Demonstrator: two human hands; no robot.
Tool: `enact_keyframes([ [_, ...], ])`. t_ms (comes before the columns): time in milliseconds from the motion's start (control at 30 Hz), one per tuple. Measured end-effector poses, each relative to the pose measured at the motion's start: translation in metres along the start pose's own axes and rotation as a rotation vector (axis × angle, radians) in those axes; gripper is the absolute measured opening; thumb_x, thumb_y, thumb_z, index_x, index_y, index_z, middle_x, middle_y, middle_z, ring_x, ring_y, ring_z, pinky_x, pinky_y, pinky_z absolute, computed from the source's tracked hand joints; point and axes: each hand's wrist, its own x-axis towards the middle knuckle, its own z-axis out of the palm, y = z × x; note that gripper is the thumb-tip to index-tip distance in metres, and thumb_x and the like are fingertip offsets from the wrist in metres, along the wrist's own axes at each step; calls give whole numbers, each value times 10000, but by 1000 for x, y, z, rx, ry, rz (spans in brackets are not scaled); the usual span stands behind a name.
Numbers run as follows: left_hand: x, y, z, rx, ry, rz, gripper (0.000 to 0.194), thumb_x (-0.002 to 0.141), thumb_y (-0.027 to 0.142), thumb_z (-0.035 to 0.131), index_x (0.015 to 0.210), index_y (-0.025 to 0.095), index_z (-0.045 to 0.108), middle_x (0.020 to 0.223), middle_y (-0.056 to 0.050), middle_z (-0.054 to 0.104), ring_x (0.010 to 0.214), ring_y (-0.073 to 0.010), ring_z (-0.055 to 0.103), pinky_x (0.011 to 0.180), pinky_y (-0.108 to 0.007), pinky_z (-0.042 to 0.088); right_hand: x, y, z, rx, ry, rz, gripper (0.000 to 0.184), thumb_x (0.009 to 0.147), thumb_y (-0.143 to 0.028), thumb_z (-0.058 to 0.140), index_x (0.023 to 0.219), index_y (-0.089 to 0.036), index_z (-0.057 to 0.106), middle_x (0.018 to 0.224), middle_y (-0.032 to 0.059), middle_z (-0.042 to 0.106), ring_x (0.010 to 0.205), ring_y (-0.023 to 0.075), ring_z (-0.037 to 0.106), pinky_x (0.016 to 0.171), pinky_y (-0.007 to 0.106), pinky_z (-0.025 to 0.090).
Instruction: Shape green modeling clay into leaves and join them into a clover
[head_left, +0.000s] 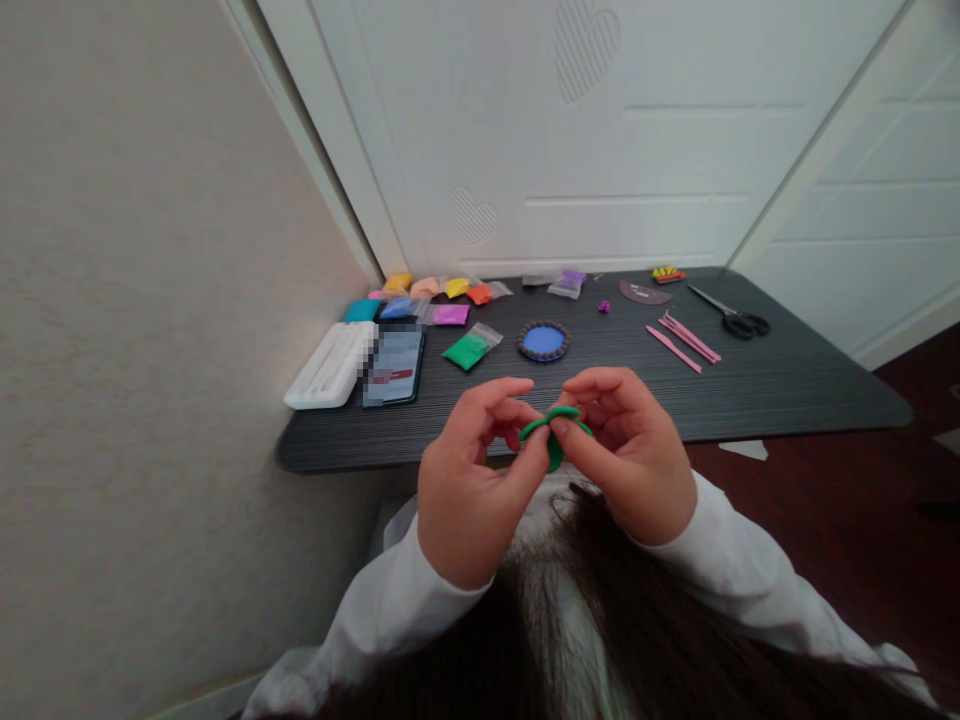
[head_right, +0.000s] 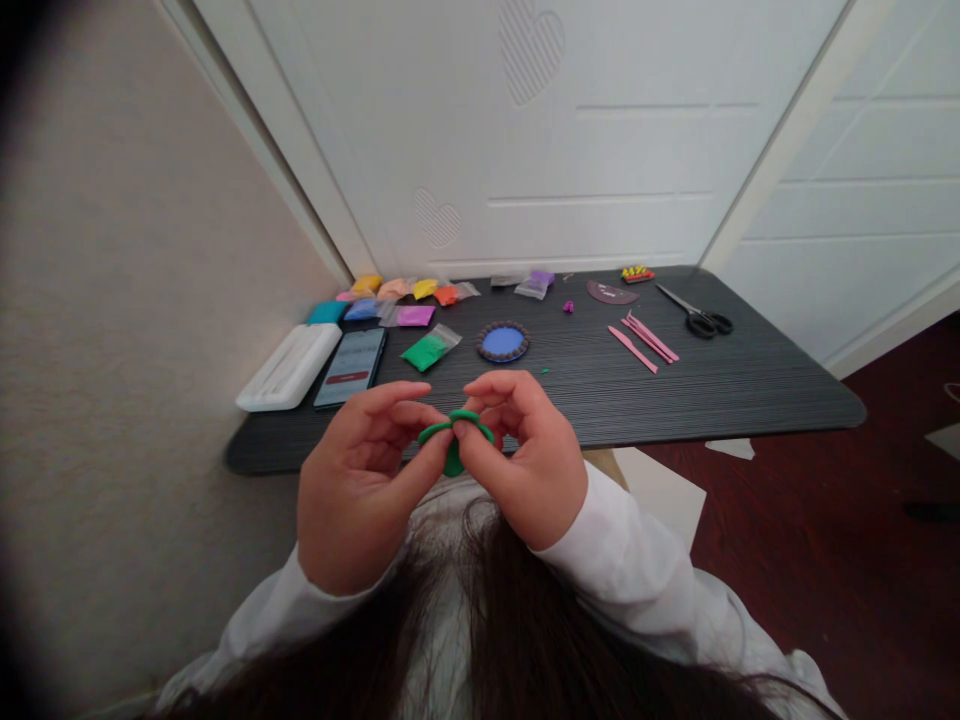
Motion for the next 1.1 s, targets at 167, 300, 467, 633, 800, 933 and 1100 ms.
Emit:
enact_keyframes([
  [167, 0, 0, -1, 19, -24, -12, 373, 703, 111, 604, 1045, 230, 516, 816, 5, 625, 762, -121, 601, 716, -241, 489, 0, 0, -1, -7, -17, 1, 240, 742, -136, 569, 934, -251, 484, 802, -20, 547, 688, 101, 540, 591, 243, 446],
  [300, 1, 1, -1, -47, -27, -25, 407, 711, 117, 598, 1087, 225, 486, 850, -6, 613, 777, -121, 599, 719, -245, 497, 2, 2, 0, 23, -8, 18, 219, 749, -159, 568, 927, -252, 480, 781, -25, 535, 675, 101, 541, 583, 239, 449],
  [467, 0, 2, 2, -217, -6, -52, 530, 693, 142, 623, 1166, 227, 398, 958, -33, 559, 847, -136, 592, 743, -266, 503, 6, 2, 0, 54, 136, -21, 228, 739, -168, 579, 923, -259, 480, 804, -36, 493, 662, 80, 536, 581, 218, 450],
  [633, 2, 0, 7, -224, -12, -93, 502, 708, 120, 601, 1154, 225, 395, 883, -14, 554, 782, -117, 589, 709, -251, 505, 4, 1, 2, 66, 116, -13, 228, 737, -142, 576, 918, -257, 498, 805, -33, 498, 684, 83, 547, 601, 218, 458],
  [800, 4, -1, 10, -118, 73, -10, 458, 713, 81, 582, 1127, 209, 435, 839, 2, 559, 743, -96, 577, 660, -206, 493, 1, 3, 3, -32, 79, -54, 173, 750, -164, 579, 897, -240, 529, 809, -12, 540, 736, 117, 554, 676, 273, 466],
  [933, 2, 1, 9, -31, 124, 79, 478, 707, 70, 585, 1137, 218, 440, 850, 2, 566, 743, -105, 577, 662, -225, 497, -1, 2, 3, -168, 92, -126, 81, 759, -180, 578, 828, -216, 556, 793, 0, 550, 725, 126, 533, 672, 288, 452],
  [1100, -2, 2, 10, 12, 201, 180, 511, 702, 70, 607, 1145, 264, 441, 885, 2, 580, 804, -136, 582, 717, -278, 497, -2, -4, 6, -121, 122, -181, 121, 775, -137, 559, 847, -235, 555, 782, -18, 557, 730, 109, 534, 666, 256, 447],
])
